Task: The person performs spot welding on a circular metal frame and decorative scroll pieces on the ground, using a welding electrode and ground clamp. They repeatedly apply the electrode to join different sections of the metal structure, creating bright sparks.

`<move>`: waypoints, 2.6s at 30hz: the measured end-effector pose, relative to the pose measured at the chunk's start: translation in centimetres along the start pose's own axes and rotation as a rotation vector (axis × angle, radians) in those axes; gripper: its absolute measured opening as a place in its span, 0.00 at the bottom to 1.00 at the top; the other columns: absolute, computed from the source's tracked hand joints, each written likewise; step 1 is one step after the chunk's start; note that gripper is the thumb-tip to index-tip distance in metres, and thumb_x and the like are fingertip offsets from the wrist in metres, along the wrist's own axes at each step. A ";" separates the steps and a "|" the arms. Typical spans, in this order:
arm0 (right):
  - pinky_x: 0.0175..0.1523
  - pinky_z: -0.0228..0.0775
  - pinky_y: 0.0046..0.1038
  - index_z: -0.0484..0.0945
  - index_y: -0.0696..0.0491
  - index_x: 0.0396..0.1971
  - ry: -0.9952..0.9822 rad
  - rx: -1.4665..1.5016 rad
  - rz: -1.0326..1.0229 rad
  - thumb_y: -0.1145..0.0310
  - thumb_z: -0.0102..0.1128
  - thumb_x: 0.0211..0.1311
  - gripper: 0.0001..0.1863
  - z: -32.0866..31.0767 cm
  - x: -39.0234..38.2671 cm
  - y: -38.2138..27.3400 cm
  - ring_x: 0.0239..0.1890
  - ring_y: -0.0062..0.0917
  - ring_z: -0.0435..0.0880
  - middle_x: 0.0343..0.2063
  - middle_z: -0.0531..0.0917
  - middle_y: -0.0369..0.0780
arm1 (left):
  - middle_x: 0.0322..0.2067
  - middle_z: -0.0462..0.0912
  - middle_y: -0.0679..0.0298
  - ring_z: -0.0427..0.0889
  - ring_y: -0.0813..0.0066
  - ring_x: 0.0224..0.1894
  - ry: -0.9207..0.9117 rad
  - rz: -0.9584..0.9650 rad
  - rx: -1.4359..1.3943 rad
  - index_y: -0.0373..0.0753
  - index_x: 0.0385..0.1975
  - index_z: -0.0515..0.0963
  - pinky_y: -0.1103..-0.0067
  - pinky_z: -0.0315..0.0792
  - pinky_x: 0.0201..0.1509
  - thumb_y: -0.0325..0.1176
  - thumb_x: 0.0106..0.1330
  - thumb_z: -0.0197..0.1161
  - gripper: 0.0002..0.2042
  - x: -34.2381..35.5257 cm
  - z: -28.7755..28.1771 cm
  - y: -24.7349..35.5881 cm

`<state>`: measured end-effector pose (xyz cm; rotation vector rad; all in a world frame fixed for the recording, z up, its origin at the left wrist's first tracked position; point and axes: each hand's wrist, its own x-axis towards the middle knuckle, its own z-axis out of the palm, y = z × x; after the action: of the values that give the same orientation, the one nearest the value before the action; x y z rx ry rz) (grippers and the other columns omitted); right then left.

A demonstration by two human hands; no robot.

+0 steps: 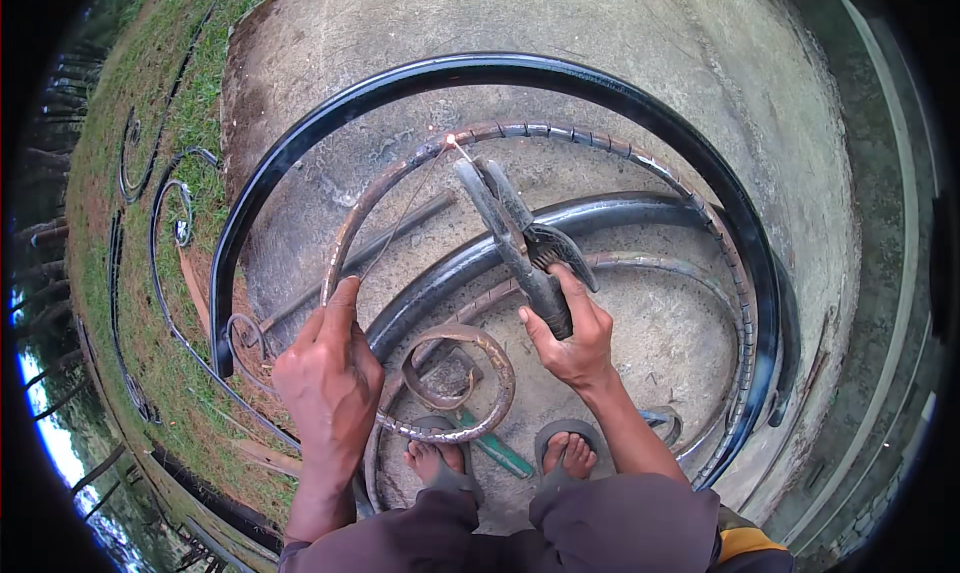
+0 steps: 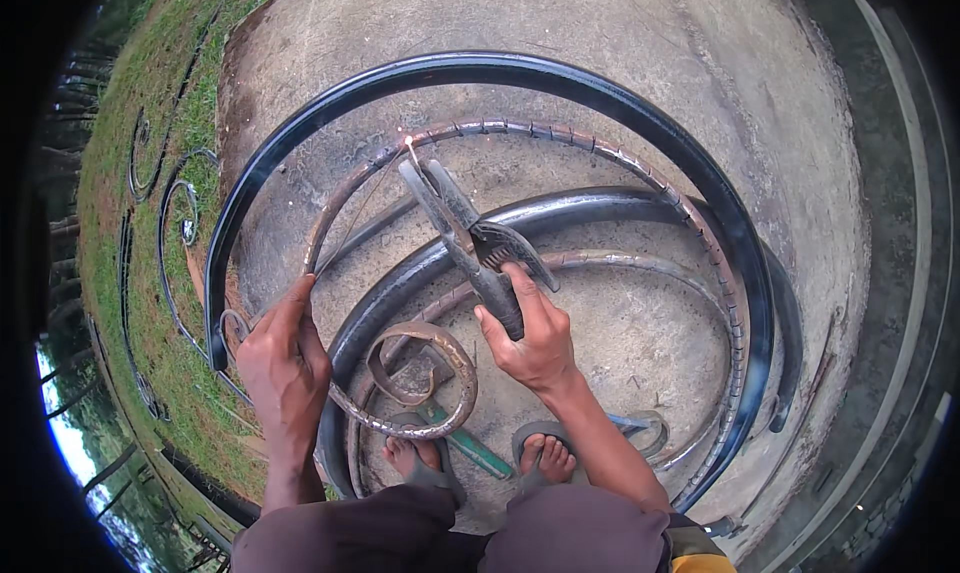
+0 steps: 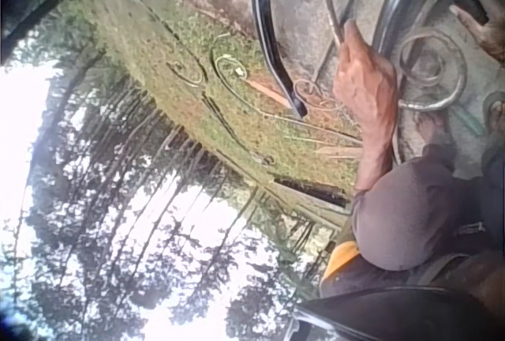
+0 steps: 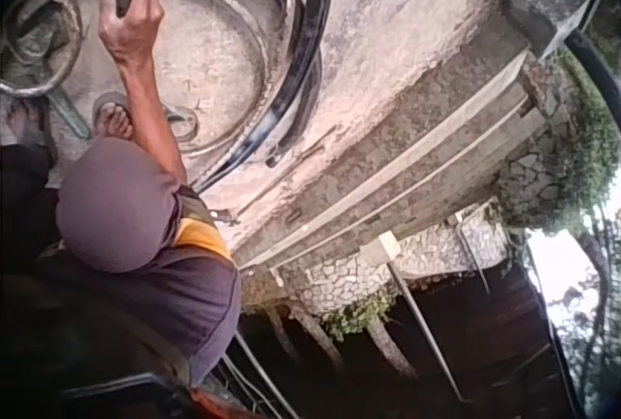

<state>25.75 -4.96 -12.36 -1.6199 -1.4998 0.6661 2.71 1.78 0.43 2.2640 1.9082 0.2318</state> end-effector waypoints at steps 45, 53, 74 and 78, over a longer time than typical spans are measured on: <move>0.41 0.81 0.36 0.70 0.64 0.59 -0.025 0.055 0.085 0.71 0.72 0.55 0.32 -0.5 -0.1 -1.0 0.40 0.48 0.88 0.42 0.83 0.58 | 0.30 0.84 0.53 0.83 0.53 0.27 -0.026 -0.023 -0.005 0.41 0.53 0.81 0.64 0.73 0.29 0.21 0.59 0.60 0.20 0.1 -0.3 0.3; 0.40 0.80 0.34 0.71 0.63 0.58 -0.024 0.030 0.093 0.72 0.74 0.53 0.32 0.3 -0.3 -0.4 0.37 0.41 0.89 0.39 0.85 0.54 | 0.31 0.84 0.53 0.83 0.52 0.27 -0.007 -0.001 -0.013 0.41 0.53 0.81 0.64 0.74 0.30 0.21 0.58 0.61 0.21 -0.1 0.0 0.0; 0.41 0.82 0.36 0.70 0.65 0.59 -0.034 0.064 0.078 0.70 0.72 0.55 0.33 0.0 0.0 -0.6 0.39 0.48 0.88 0.41 0.83 0.58 | 0.29 0.84 0.54 0.83 0.55 0.26 0.013 -0.016 -0.007 0.41 0.51 0.82 0.65 0.73 0.29 0.22 0.60 0.61 0.18 0.2 -0.2 0.4; 0.40 0.82 0.37 0.70 0.65 0.58 -0.021 0.023 0.029 0.71 0.72 0.55 0.32 0.3 0.1 -0.4 0.39 0.49 0.88 0.41 0.83 0.58 | 0.29 0.84 0.54 0.83 0.54 0.26 0.013 -0.017 0.000 0.41 0.51 0.82 0.65 0.73 0.29 0.22 0.60 0.61 0.18 0.2 -0.2 0.6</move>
<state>25.33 -4.80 -12.20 -1.6246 -1.4813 0.7163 3.22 1.86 0.78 2.2505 1.9333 0.2455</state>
